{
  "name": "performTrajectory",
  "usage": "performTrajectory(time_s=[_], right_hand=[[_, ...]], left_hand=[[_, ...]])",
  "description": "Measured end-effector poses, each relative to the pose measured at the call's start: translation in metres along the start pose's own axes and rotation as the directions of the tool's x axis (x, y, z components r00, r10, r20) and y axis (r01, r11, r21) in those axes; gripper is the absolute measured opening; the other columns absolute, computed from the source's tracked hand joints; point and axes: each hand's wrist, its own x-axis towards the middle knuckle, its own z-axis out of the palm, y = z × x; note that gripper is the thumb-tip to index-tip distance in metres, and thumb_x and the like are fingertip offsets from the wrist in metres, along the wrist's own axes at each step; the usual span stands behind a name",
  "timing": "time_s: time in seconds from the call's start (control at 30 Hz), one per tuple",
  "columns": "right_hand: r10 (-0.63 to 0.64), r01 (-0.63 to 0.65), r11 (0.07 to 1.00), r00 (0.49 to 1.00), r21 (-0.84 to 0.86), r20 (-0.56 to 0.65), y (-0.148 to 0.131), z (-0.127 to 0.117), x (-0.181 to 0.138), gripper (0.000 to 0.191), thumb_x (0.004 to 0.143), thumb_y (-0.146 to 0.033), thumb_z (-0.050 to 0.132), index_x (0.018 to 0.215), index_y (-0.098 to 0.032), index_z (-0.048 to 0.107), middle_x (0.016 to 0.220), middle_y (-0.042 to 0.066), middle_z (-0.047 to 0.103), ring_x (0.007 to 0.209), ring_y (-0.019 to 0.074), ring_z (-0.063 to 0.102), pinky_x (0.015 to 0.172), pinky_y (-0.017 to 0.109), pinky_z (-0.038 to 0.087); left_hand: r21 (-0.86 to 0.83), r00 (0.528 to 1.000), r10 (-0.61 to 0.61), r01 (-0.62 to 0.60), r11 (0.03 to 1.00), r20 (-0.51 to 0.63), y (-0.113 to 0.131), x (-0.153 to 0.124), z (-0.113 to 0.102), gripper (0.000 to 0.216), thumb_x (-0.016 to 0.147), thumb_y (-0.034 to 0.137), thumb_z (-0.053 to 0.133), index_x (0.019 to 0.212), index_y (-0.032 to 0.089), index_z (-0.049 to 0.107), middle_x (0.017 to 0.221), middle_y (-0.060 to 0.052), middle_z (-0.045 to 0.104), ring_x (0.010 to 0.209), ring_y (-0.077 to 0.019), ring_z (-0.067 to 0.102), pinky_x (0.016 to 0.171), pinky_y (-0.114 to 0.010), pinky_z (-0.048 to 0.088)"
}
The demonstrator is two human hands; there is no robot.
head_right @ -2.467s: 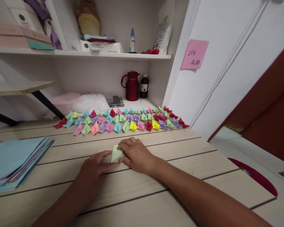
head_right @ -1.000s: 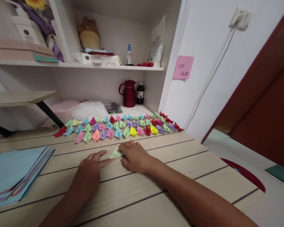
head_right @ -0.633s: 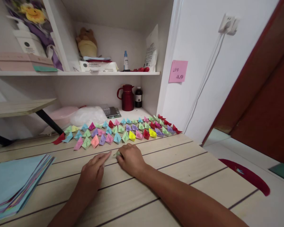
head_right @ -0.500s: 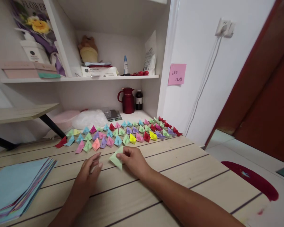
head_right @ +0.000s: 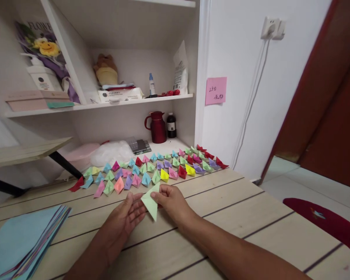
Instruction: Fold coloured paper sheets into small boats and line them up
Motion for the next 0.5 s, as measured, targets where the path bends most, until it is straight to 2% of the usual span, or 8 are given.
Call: performTrajectory(time_s=[0.07, 0.17, 0.27, 0.37, 0.5], right_hand=[[-0.005, 0.006, 1.0, 0.999, -0.005, 0.037, 0.007, 0.0, 0.001, 0.04, 0.064, -0.05, 0.076, 0.068, -0.014, 0.06, 0.061, -0.002, 0.055, 0.057, 0.0104, 0.044, 0.058, 0.025, 0.034], [0.008, -0.004, 0.999, 0.997, -0.047, 0.074, 0.016, 0.002, 0.002, 0.04, 0.064, -0.05, 0.076, 0.068, -0.014, 0.059, 0.059, -0.004, 0.051, 0.055, 0.0095, 0.041, 0.056, 0.024, 0.033], [0.015, -0.01, 0.997, 0.997, -0.075, 0.074, 0.021, 0.005, 0.002, 0.039, 0.066, -0.049, 0.075, 0.068, -0.014, 0.058, 0.058, -0.004, 0.048, 0.055, 0.0091, 0.04, 0.055, 0.023, 0.032], [-0.009, 0.014, 0.998, 0.997, -0.058, 0.076, 0.021, 0.007, 0.002, 0.039, 0.069, -0.049, 0.073, 0.07, -0.013, 0.058, 0.06, -0.003, 0.05, 0.057, 0.0096, 0.041, 0.055, 0.023, 0.032], [-0.041, 0.049, 0.994, 0.996, -0.093, 0.082, 0.018, 0.007, 0.0, 0.038, 0.073, -0.048, 0.071, 0.068, -0.013, 0.056, 0.061, -0.003, 0.048, 0.057, 0.0092, 0.04, 0.055, 0.023, 0.031]], left_hand=[[0.015, 0.997, 0.034, -0.035, 0.999, 0.066, -0.007, 0.003, 0.001, 0.046, 0.084, 0.049, 0.058, 0.114, 0.014, 0.061, 0.103, -0.012, 0.07, 0.088, -0.0163, 0.066, 0.079, -0.029, 0.05], [0.052, 0.995, 0.067, -0.071, 0.996, 0.071, -0.012, 0.004, 0.0, 0.045, 0.075, 0.047, 0.069, 0.104, 0.012, 0.066, 0.096, -0.011, 0.071, 0.084, -0.0179, 0.065, 0.075, -0.028, 0.05], [0.06, 0.992, 0.106, -0.111, 0.992, 0.07, -0.014, 0.004, -0.003, 0.043, 0.072, 0.045, 0.072, 0.098, 0.011, 0.069, 0.092, -0.012, 0.071, 0.082, -0.0189, 0.065, 0.075, -0.029, 0.05], [0.098, 0.992, 0.121, -0.124, 0.987, 0.04, -0.017, 0.006, -0.006, 0.041, 0.067, 0.041, 0.077, 0.096, 0.013, 0.07, 0.087, -0.009, 0.071, 0.077, -0.0176, 0.063, 0.074, -0.03, 0.05], [0.154, 0.988, 0.152, -0.149, 0.977, -0.011, -0.024, 0.011, -0.009, 0.029, 0.065, 0.037, 0.079, 0.078, 0.013, 0.071, 0.068, -0.002, 0.065, 0.064, -0.012, 0.055, 0.068, -0.026, 0.047]])
